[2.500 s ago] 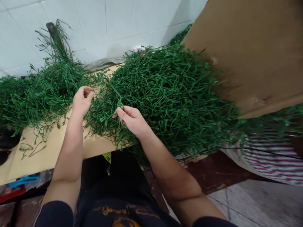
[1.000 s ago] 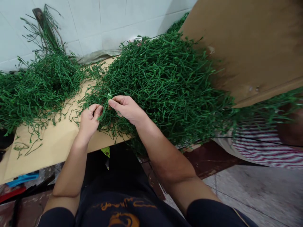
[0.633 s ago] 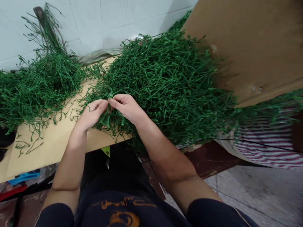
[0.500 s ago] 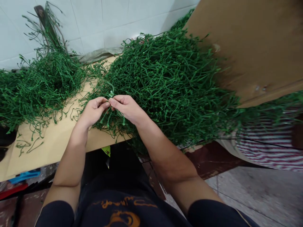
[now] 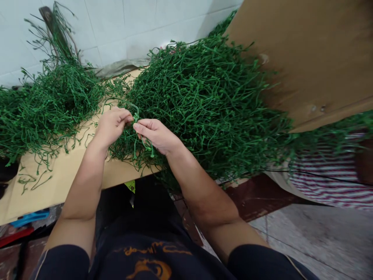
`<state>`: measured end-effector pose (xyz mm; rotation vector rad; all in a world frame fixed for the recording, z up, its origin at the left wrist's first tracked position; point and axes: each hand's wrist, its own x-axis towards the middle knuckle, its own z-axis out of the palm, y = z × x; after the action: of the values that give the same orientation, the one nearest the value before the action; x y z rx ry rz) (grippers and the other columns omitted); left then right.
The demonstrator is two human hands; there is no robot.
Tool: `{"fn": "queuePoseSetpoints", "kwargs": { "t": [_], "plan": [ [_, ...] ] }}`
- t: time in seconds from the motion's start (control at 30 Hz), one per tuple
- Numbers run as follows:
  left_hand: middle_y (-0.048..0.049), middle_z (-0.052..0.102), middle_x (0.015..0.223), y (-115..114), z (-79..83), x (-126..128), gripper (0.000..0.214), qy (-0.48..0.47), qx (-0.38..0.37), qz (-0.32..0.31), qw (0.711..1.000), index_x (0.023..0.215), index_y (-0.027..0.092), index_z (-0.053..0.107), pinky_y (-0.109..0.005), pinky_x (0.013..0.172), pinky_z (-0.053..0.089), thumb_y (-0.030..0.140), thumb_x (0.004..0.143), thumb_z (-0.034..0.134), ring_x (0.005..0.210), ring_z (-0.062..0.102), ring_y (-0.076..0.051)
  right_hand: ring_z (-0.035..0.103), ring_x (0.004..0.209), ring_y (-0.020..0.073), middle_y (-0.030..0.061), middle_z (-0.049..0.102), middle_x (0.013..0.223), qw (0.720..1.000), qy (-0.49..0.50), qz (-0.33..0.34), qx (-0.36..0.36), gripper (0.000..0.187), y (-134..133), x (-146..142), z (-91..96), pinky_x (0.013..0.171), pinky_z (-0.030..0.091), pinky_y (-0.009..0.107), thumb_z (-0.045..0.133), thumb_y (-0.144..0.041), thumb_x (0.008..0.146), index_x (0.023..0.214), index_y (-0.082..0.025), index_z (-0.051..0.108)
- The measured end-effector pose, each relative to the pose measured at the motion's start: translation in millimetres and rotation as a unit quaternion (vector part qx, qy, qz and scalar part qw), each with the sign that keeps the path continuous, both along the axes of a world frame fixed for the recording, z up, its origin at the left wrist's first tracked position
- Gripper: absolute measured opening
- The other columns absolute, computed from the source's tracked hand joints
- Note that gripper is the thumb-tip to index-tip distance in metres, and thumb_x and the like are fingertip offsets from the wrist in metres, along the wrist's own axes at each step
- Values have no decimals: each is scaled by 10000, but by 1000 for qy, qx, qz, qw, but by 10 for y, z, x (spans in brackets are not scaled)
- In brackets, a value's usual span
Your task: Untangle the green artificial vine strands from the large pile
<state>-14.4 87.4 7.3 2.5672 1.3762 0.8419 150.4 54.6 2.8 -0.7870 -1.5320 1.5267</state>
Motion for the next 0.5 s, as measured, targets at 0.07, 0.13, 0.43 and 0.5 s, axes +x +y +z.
{"fn": "queuePoseSetpoints", "kwargs": {
  "t": [0.07,0.13,0.43,0.5],
  "plan": [
    [-20,632,728,15,28,2,186,18,0,15,1000,679,177,600,-288,729,407,145,756,434,799,545,-166,302,503,38,-57,335,494,1000,-4,-7,7,479,-4,13,3,454,220,213,583,-513,773,513,-162,386],
    [-26,662,793,4,68,18,197,29,-6,40,999,715,187,629,-297,759,410,158,763,441,846,557,-177,298,500,40,-56,337,499,1000,-6,-8,13,486,-11,29,-4,451,217,214,584,-536,760,519,-165,384],
    [-20,665,735,-130,175,11,198,27,-112,3,993,708,177,651,-269,737,424,211,778,468,736,575,-155,290,492,46,-54,341,512,998,-26,-54,11,445,-34,102,-146,482,219,227,598,-531,731,549,-161,430],
    [-25,663,726,-157,192,-19,204,47,-84,6,995,720,177,654,-275,737,424,200,775,458,740,580,-162,296,499,47,-53,336,518,998,-38,-45,22,443,-35,109,-136,493,223,227,600,-525,731,548,-158,434]
  ]
}}
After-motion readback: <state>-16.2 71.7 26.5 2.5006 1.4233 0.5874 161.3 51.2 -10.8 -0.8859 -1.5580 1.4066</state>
